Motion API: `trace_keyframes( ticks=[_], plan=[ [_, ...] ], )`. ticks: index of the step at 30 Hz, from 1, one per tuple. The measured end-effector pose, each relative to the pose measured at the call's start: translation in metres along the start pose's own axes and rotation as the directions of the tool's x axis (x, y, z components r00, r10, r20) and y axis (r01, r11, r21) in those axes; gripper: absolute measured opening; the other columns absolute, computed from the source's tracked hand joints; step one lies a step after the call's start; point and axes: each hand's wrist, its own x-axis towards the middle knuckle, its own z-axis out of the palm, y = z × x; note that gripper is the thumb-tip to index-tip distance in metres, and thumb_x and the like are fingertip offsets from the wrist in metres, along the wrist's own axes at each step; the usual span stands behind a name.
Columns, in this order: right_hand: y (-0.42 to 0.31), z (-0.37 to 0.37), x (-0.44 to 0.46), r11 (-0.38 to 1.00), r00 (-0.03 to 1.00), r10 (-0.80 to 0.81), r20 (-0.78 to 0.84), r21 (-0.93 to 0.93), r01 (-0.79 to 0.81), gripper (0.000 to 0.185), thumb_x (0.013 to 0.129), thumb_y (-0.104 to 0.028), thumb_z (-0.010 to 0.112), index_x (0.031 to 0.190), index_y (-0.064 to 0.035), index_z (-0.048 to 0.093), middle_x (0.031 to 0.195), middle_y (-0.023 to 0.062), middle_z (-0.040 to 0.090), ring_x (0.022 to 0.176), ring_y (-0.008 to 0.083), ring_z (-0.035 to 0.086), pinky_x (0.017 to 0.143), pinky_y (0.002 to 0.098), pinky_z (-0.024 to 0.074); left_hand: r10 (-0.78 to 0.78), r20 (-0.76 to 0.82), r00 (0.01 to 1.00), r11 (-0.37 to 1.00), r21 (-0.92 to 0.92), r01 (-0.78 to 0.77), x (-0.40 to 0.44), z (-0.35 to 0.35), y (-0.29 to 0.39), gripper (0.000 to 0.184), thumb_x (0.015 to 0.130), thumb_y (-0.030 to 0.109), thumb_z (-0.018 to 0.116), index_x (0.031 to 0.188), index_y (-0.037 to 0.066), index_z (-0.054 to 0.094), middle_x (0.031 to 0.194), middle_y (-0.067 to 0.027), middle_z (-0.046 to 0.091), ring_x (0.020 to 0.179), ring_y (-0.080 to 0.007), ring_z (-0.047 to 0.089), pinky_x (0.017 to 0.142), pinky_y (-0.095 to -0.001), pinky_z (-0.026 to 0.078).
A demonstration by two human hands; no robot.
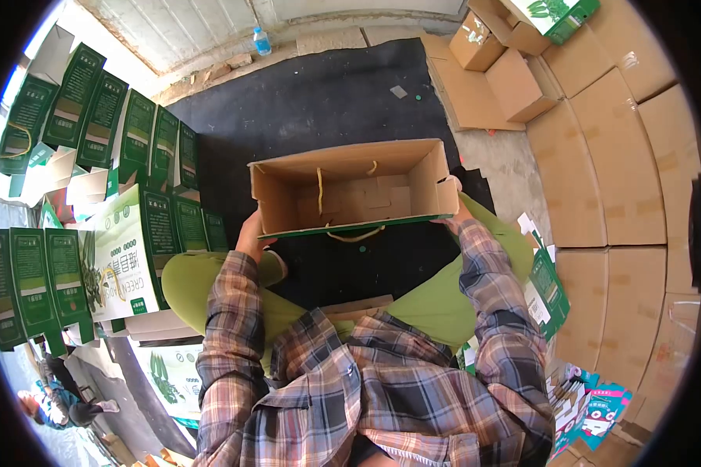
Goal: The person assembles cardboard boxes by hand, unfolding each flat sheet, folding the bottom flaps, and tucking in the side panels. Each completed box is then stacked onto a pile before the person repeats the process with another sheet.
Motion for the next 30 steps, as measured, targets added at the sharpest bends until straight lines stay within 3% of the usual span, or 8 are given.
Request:
trace_keyframes(
  ticks=[2, 6, 9, 14, 18, 21, 25, 30],
  plan=[
    [-0.008, 0.002, 0.008, 0.98, 0.981, 0.194, 0.026, -0.055, -0.192, 0.037, 0.091, -0.033, 0.047, 0.122, -0.0134, 0.053, 0.11, 0.005, 0.06, 0.096, 0.0205, 0.059, 0.075, 0.0391, 0.0504, 0.022, -0.029, 0.999, 0.998, 0.053, -0.02, -0.001, 0.005, -0.002, 0.052, 0.087, 0.048, 0.053, 0.127, 0.014, 0.051, 0.116, -0.0029, 0.056, 0.107, -0.0194, 0.05, 0.086, -0.0421, 0.042],
    [-0.026, 0.009, 0.0, 0.955, 0.967, 0.223, -0.121, -0.173, -0.242, 0.037, 0.093, -0.033, 0.042, 0.117, -0.0087, 0.057, 0.101, 0.0068, 0.064, 0.089, 0.0192, 0.062, 0.071, 0.0343, 0.0509, 0.222, -0.024, 0.975, 0.96, 0.178, -0.215, -0.004, 0.018, 0.012, 0.052, 0.087, 0.036, 0.06, 0.132, 0.012, 0.048, 0.108, -0.0001, 0.058, 0.09, -0.0118, 0.054, 0.08, -0.032, 0.045],
    [-0.039, 0.012, -0.004, 0.991, 0.991, 0.016, -0.135, -0.132, -0.034, 0.027, 0.092, -0.017, 0.05, 0.102, 0.0038, 0.063, 0.08, 0.0084, 0.066, 0.067, 0.0158, 0.063, 0.063, 0.0253, 0.0498, 0.375, 0.043, 0.926, 0.92, 0.107, -0.378, 0.007, 0.017, 0.013, 0.056, 0.08, 0.019, 0.07, 0.132, 0.014, 0.05, 0.114, -0.0076, 0.051, 0.086, -0.0099, 0.052, 0.081, -0.0267, 0.044],
    [-0.034, 0.006, 0.011, 0.948, 0.954, -0.272, -0.123, -0.203, 0.244, 0.022, 0.086, -0.012, 0.06, 0.103, 0.0019, 0.065, 0.088, 0.0048, 0.066, 0.077, 0.0115, 0.061, 0.063, 0.0258, 0.0489, 0.574, 0.157, 0.803, 0.717, 0.376, -0.586, -0.008, 0.022, 0.033, 0.058, 0.077, 0.013, 0.071, 0.131, 0.012, 0.051, 0.116, -0.0079, 0.048, 0.092, -0.0122, 0.051, 0.084, -0.0268, 0.045],
    [-0.055, 0.009, -0.002, 0.967, 0.984, -0.171, -0.05, -0.201, 0.158, 0.028, 0.09, -0.016, 0.057, 0.114, -0.0027, 0.06, 0.103, 0.0056, 0.064, 0.088, 0.0131, 0.061, 0.071, 0.0289, 0.0508, 0.478, 0.297, 0.826, 0.75, 0.352, -0.56, -0.015, 0.027, 0.038, 0.067, 0.075, 0.019, 0.074, 0.135, 0.011, 0.045, 0.123, -0.0108, 0.046, 0.108, -0.0191, 0.049, 0.09, -0.0303, 0.043],
    [-0.061, 0.011, -0.001, 0.997, 0.99, -0.034, 0.138, -0.068, 0.044, 0.048, 0.091, -0.032, 0.056, 0.128, -0.0023, 0.048, 0.125, 0.0136, 0.053, 0.107, 0.0219, 0.057, 0.084, 0.0352, 0.051, 0.282, 0.432, 0.856, 0.815, 0.363, -0.452, -0.019, 0.026, 0.041, 0.087, 0.075, 0.038, 0.072, 0.144, 0.008, 0.028, 0.146, -0.0148, 0.03, 0.133, -0.0256, 0.029, 0.106, -0.0372, 0.028],
    [-0.068, 0.017, -0.001, 0.999, 0.993, 0.007, 0.121, -0.054, 0.0, 0.055, 0.091, -0.036, 0.056, 0.132, -0.0009, 0.044, 0.127, 0.0156, 0.052, 0.108, 0.0253, 0.057, 0.083, 0.0379, 0.0508, 0.293, 0.524, 0.8, 0.858, 0.224, -0.461, -0.027, 0.027, 0.048, 0.088, 0.075, 0.033, 0.074, 0.143, 0.005, 0.026, 0.145, -0.0198, 0.03, 0.131, -0.0282, 0.033, 0.105, -0.0372, 0.031],
    [-0.07, 0.016, 0.008, 0.986, 0.987, 0.085, 0.14, 0.134, -0.104, 0.063, 0.088, -0.044, 0.059, 0.13, 0.0002, 0.044, 0.128, 0.0165, 0.051, 0.111, 0.0266, 0.055, 0.088, 0.0379, 0.0475, 0.335, 0.279, 0.9, 0.822, 0.38, -0.424, -0.005, 0.029, 0.044, 0.068, 0.08, 0.023, 0.071, 0.136, 0.0, 0.04, 0.13, -0.0195, 0.05, 0.12, -0.0266, 0.048, 0.099, -0.0354, 0.038]
  ],
)
